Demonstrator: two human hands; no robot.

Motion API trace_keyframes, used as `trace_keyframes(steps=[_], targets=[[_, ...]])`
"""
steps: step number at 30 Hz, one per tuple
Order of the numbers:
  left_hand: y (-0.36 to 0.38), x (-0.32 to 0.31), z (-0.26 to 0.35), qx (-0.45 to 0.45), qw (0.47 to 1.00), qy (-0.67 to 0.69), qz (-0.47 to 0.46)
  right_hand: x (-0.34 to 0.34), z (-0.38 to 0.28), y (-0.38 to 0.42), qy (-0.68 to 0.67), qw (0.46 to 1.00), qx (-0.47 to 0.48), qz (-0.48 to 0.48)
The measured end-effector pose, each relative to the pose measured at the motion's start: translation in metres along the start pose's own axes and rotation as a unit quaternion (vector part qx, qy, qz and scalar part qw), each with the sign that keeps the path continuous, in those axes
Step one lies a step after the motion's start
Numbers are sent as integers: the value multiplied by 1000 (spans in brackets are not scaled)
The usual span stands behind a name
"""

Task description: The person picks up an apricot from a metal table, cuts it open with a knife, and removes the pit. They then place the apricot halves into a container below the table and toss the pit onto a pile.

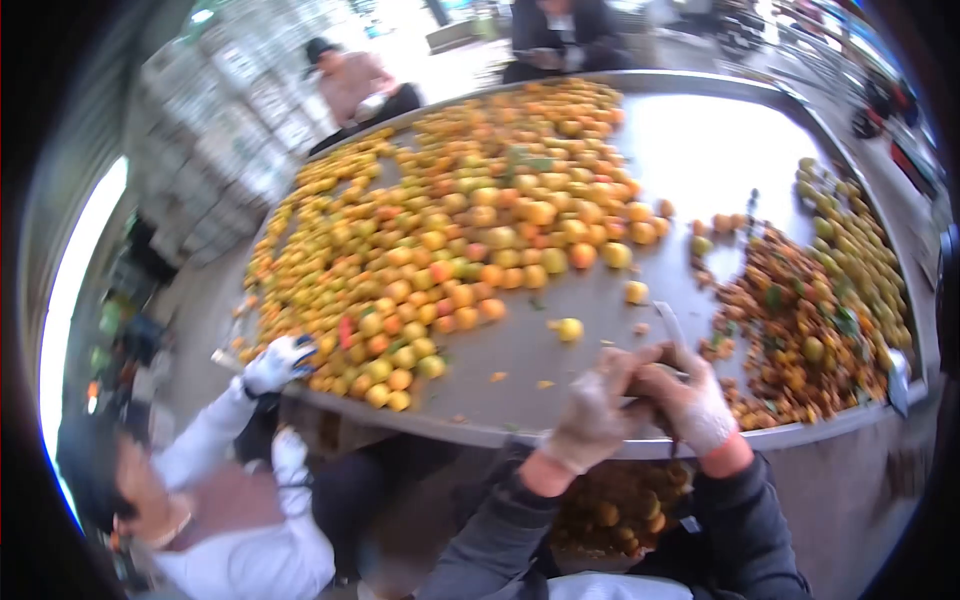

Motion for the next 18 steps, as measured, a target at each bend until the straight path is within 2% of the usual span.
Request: trace_keyframes(steps=[1,4,6,7,8,10,13,14,15,16,17,18], targets=[[0,0,-1,7,1000,20,21,0,-4,0,-3,1000,-5,-9],[1,0,-9,23,997,67,35,1,13,-8,55,996,72,25],[4,-1,-21,147,978,146,27,10,16,-7,-23,998,12,53],[5,-3,-24,202,943,265,11,12,26,-10,-42,995,43,77],[6,-3,-30,259,891,373,-4,10,17,-7,-88,993,9,78],[8,1,-21,270,812,516,-39,18,6,-6,-108,992,-16,64],[15,11,-14,285,791,523,-141,32,-10,-3,-86,994,3,74],[16,16,-18,288,788,523,-150,36,-10,-1,-86,993,3,84],[18,16,-17,232,840,419,-255,37,-9,0,-96,993,-2,66],[22,10,-15,169,869,305,-351,38,-8,2,-105,993,-9,45],[25,2,-14,171,866,308,-354,35,-10,3,-83,996,-18,40],[26,-6,-19,241,873,333,-262,33,-11,4,-82,996,-22,42]])
Point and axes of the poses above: each hand's wrist, its own y-axis away from the middle knuckle, its own x-axis out of the back of the hand, z = x × y, the point moved 4 cm from there along -y, towards the middle knuckle, and after that the axes turned 13 degrees about x, right-handed, at the moved point
